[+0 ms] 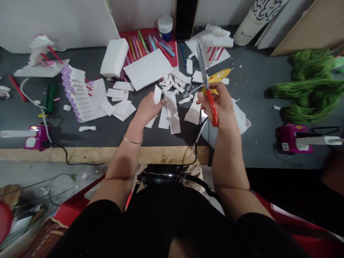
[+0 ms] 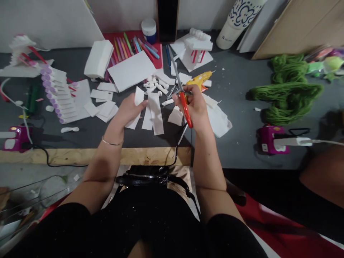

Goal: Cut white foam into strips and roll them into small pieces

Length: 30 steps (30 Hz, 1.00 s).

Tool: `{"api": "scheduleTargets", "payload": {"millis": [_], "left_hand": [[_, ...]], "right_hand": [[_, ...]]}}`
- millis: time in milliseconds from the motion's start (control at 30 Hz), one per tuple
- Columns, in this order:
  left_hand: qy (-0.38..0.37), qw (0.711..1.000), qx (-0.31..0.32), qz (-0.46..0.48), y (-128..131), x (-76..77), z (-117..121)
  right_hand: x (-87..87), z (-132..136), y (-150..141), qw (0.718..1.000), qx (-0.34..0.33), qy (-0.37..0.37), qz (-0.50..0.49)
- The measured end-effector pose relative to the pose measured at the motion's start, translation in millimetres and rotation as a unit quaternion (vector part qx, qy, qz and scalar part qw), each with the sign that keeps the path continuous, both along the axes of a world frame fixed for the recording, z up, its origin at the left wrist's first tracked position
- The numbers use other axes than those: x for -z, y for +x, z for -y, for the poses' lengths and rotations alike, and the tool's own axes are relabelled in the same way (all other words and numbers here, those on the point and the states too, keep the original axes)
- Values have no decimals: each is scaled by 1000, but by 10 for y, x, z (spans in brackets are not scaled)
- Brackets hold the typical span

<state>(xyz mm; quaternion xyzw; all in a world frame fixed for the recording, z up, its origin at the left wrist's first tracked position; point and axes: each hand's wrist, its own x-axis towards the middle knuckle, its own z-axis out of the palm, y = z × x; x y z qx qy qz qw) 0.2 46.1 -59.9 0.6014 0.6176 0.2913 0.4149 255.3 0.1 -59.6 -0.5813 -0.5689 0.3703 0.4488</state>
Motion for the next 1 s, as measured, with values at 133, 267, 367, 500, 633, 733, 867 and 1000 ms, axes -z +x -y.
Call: {"api": "scheduleTargets", "payload": {"millis": [133,267,367,500,633,733,867,1000], "left_hand": [[2,956,78,-282,284,-74,121],[10,936,118,-331,410,-85,171],[9,943,117,-311,331,-63,107],[19,964,82,-252,94,-82,-49],[49,980,11,-190,-148,-68,-213],[39,991,-25,-123,-252,31,-298],[30,998,-46,-40,-267,171,-307],[-5,997,-57,44,-247,201,-254]], "right_hand": [[-33,22,33,999,23,8,29],[-88,94,34,995,33,13,97],[-128,138,28,989,30,13,141],[-180,176,14,984,7,5,179],[-209,176,26,975,-11,-4,224],[-158,108,64,966,-14,4,259],[34,-77,127,948,19,17,318],[207,-251,180,934,63,46,347]]}}
